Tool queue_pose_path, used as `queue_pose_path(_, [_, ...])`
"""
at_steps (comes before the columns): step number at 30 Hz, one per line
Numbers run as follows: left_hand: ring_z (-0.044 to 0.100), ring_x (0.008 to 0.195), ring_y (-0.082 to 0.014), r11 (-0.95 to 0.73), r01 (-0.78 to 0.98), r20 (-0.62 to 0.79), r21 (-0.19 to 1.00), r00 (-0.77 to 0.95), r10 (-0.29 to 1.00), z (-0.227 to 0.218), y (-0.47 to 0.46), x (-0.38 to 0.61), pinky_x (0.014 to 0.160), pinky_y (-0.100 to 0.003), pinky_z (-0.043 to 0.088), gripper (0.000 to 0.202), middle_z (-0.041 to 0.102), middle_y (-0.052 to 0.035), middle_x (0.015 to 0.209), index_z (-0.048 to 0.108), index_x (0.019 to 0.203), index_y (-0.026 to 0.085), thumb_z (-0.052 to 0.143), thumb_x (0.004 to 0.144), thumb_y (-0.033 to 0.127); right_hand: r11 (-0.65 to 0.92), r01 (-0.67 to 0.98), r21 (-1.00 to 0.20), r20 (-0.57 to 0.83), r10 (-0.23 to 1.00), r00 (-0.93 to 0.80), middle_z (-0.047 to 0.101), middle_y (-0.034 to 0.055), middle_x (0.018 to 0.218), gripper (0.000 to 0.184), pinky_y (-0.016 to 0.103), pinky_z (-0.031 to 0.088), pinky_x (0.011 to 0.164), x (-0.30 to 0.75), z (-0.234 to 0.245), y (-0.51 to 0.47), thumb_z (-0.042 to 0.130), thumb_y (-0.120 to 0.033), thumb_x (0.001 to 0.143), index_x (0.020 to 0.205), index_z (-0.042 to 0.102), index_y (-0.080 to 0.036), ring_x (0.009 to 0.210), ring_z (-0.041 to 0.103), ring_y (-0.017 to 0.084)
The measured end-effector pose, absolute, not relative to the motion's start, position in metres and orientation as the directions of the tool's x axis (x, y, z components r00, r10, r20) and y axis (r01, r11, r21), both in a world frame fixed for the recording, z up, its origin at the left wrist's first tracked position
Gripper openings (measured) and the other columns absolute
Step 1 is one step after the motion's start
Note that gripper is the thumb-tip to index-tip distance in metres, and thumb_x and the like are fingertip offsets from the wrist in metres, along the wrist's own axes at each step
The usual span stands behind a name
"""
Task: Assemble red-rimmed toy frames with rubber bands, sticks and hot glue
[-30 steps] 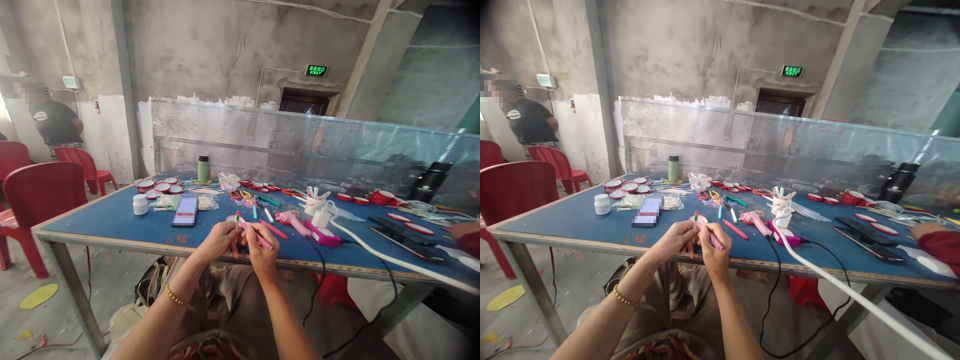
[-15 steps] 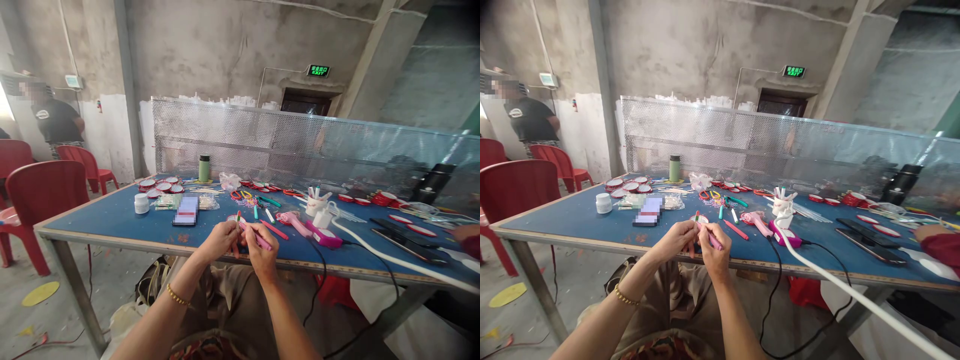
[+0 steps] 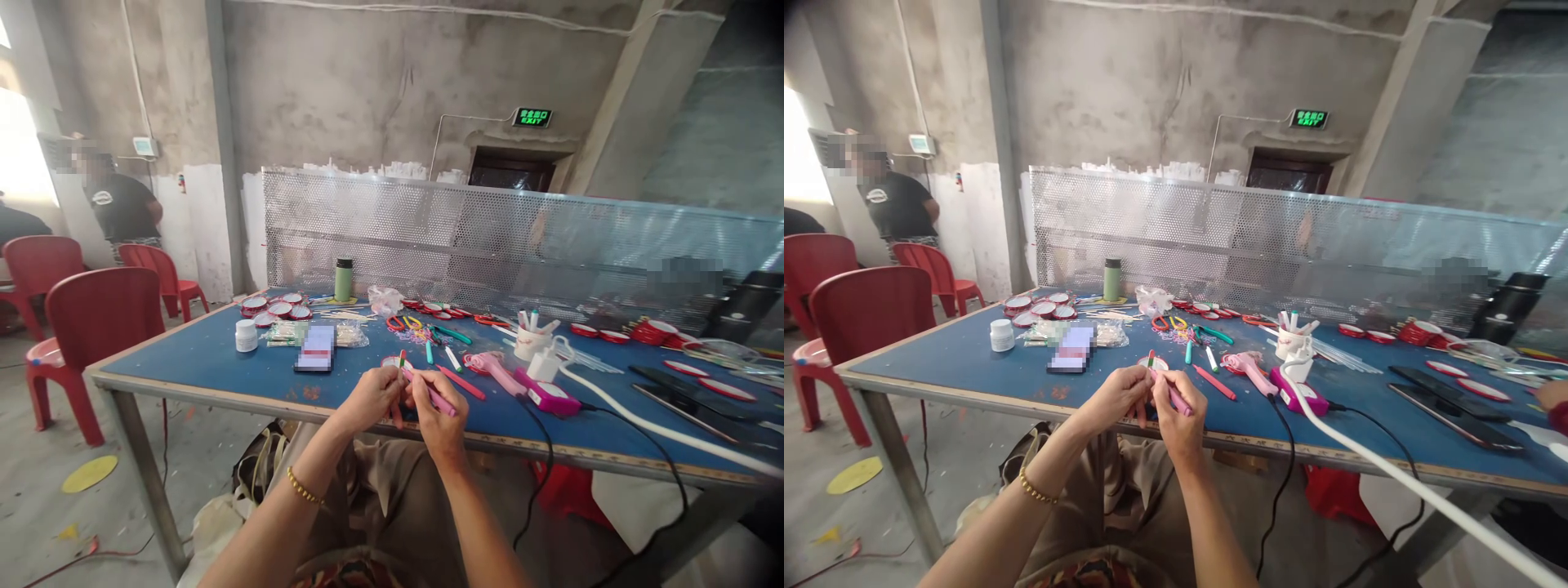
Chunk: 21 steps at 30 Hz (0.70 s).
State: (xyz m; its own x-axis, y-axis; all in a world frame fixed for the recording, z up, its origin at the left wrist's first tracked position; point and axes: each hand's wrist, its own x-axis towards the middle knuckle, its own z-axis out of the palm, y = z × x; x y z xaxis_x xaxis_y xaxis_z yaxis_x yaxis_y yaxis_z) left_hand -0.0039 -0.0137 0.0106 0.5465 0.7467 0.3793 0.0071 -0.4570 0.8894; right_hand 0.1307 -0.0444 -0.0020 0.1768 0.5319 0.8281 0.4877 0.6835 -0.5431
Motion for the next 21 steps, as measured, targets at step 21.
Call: queue_pose_path(21, [0.062, 0.047, -0.0098, -0.401, -0.030, 0.349, 0.916, 0.553, 0.757, 0.0089, -0.0129, -0.0056, 0.041, -0.018, 0.032, 0.036, 0.066, -0.0024, 0.080, 0.051, 0.081, 0.016, 0.044, 0.092, 0.049, 0.695, 0.417, -0.586, 0.809, 0.536, 0.242, 0.063, -0.0019, 0.062, 0.017, 0.022, 0.048, 0.050, 0.1275, 0.0005, -0.0477, 0.056, -0.027, 0.091, 0.079, 0.063, -0.019, 0.047, 0.059, 0.011])
